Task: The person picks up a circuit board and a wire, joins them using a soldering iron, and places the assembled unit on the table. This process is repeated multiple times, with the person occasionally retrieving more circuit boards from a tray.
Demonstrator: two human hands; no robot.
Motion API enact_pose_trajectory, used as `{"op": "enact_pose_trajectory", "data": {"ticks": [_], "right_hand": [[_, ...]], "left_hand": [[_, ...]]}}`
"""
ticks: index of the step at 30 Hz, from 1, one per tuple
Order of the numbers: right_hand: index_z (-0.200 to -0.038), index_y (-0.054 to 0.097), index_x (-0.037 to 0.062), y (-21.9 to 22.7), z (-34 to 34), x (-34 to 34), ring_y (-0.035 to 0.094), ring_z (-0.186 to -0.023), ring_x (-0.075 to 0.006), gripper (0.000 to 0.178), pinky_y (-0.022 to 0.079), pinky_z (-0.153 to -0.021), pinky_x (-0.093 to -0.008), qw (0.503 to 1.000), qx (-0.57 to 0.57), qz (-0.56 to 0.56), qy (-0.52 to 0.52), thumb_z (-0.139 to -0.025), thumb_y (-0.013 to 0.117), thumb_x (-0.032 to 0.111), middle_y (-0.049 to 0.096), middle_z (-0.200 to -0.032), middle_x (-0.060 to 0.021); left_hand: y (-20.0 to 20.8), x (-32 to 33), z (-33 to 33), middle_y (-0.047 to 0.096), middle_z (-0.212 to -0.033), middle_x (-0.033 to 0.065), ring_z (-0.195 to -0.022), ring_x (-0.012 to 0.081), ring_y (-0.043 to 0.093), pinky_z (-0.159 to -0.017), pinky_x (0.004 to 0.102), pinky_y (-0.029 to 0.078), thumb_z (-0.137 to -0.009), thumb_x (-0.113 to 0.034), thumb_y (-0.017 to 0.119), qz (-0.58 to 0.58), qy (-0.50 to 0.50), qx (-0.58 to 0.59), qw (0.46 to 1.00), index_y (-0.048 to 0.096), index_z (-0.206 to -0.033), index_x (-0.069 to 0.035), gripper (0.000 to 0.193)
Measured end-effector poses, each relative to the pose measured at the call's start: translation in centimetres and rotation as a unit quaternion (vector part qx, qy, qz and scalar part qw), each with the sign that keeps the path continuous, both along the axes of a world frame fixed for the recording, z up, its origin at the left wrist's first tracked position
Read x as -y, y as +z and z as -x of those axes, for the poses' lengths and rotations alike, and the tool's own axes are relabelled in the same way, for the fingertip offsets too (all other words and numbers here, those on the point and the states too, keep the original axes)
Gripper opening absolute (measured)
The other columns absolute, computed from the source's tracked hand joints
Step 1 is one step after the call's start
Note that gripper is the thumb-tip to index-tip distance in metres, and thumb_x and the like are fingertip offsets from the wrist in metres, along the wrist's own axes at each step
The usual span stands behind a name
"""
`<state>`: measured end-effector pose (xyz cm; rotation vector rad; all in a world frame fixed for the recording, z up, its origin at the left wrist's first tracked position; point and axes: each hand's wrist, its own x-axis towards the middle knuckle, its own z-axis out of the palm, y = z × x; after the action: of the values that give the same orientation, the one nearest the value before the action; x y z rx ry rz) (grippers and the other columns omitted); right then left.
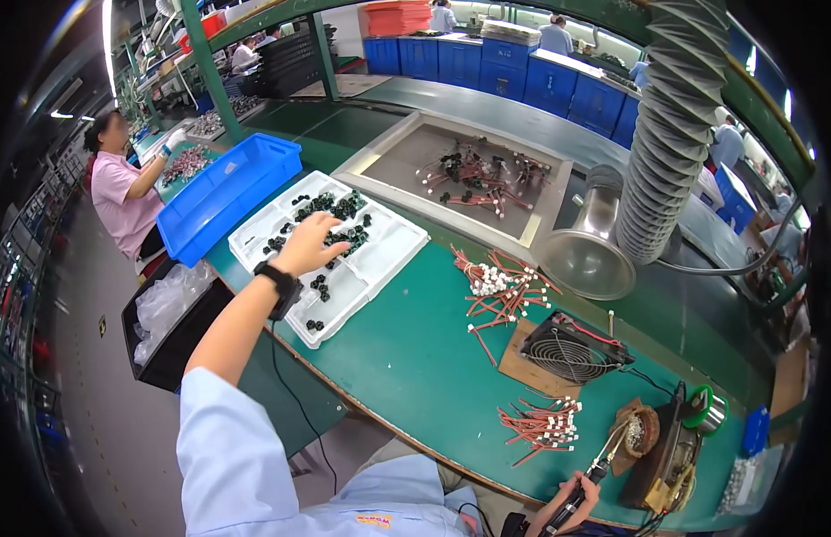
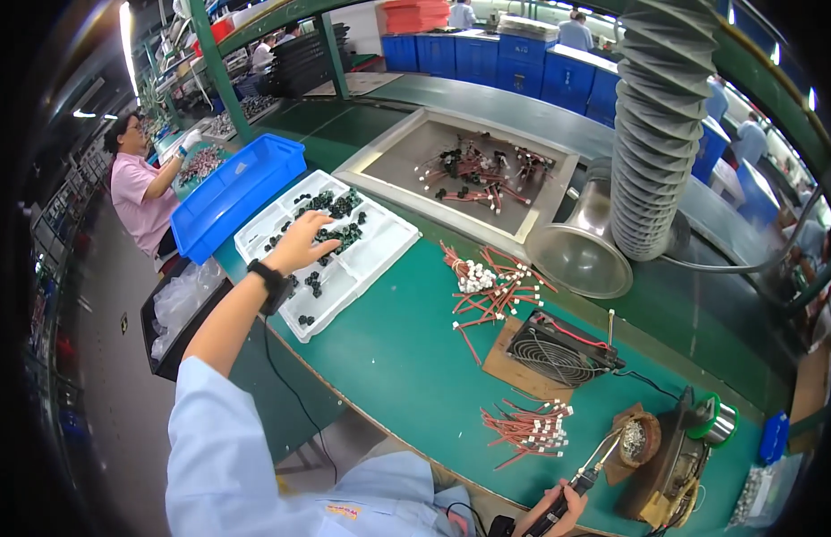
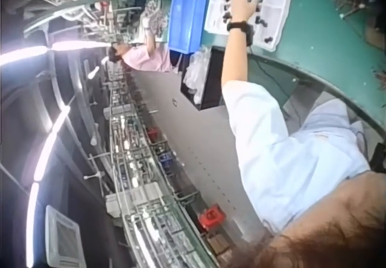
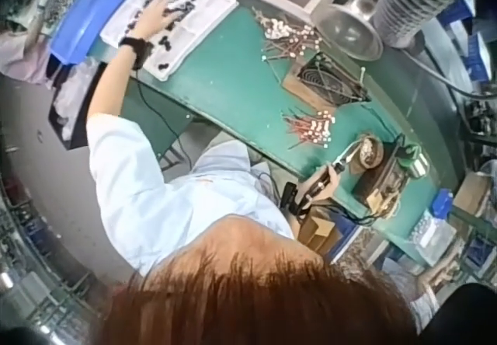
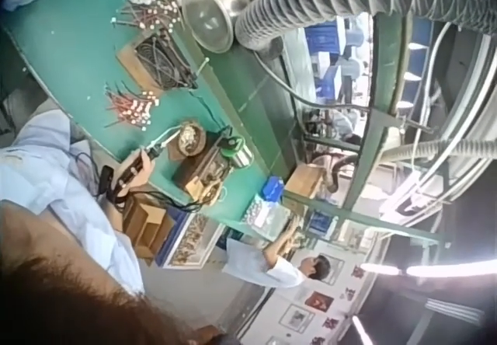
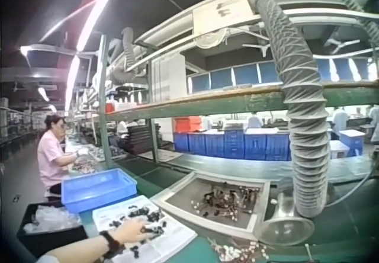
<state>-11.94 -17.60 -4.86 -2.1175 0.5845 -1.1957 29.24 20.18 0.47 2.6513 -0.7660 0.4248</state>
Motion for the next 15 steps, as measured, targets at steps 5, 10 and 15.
{"op": "enact_pose_trajectory", "data": {"ticks": [5,10,15], "right_hand": [[-0.095,0.059,0.0018,0.0,-0.2,-0.1,0.058,-0.079,-0.0244,0.013,0.046,-0.074,-0.0308,1.000,-0.020,0.010,-0.013,-0.083,0.060,0.000,0.059,-0.092,-0.0148],[-0.095,0.062,0.0076,1.1,-0.9,0.2,0.058,-0.070,-0.0257,0.014,0.046,-0.064,-0.0289,0.993,-0.033,0.108,-0.019,-0.082,0.060,0.003,0.058,-0.089,-0.0129],[-0.088,0.058,0.0060,-2.5,-1.3,0.2,0.052,-0.061,-0.0139,0.011,0.042,-0.056,-0.0237,0.994,0.005,0.060,-0.087,-0.080,0.060,-0.001,0.051,-0.070,-0.0059]], "left_hand": [[-2.1,2.4,-3.8,0.053,-0.105,0.0169,-0.098,0.0333,0.053,-0.085,0.0407,0.042,-0.079,-0.042,0.063,-0.040,-0.036,-0.045,0.998,0.058,-0.107,-0.003,0.048],[-3.8,5.1,-3.8,0.055,-0.098,0.0165,-0.094,0.0334,0.052,-0.080,0.0421,0.042,-0.080,-0.045,0.059,-0.154,0.009,0.069,0.986,0.060,-0.099,-0.003,0.046],[-8.4,3.6,-6.7,0.056,-0.092,0.0227,-0.089,0.0386,0.051,-0.078,0.0480,0.041,-0.079,-0.037,0.058,-0.121,-0.043,0.136,0.982,0.058,-0.088,-0.003,0.036]]}}
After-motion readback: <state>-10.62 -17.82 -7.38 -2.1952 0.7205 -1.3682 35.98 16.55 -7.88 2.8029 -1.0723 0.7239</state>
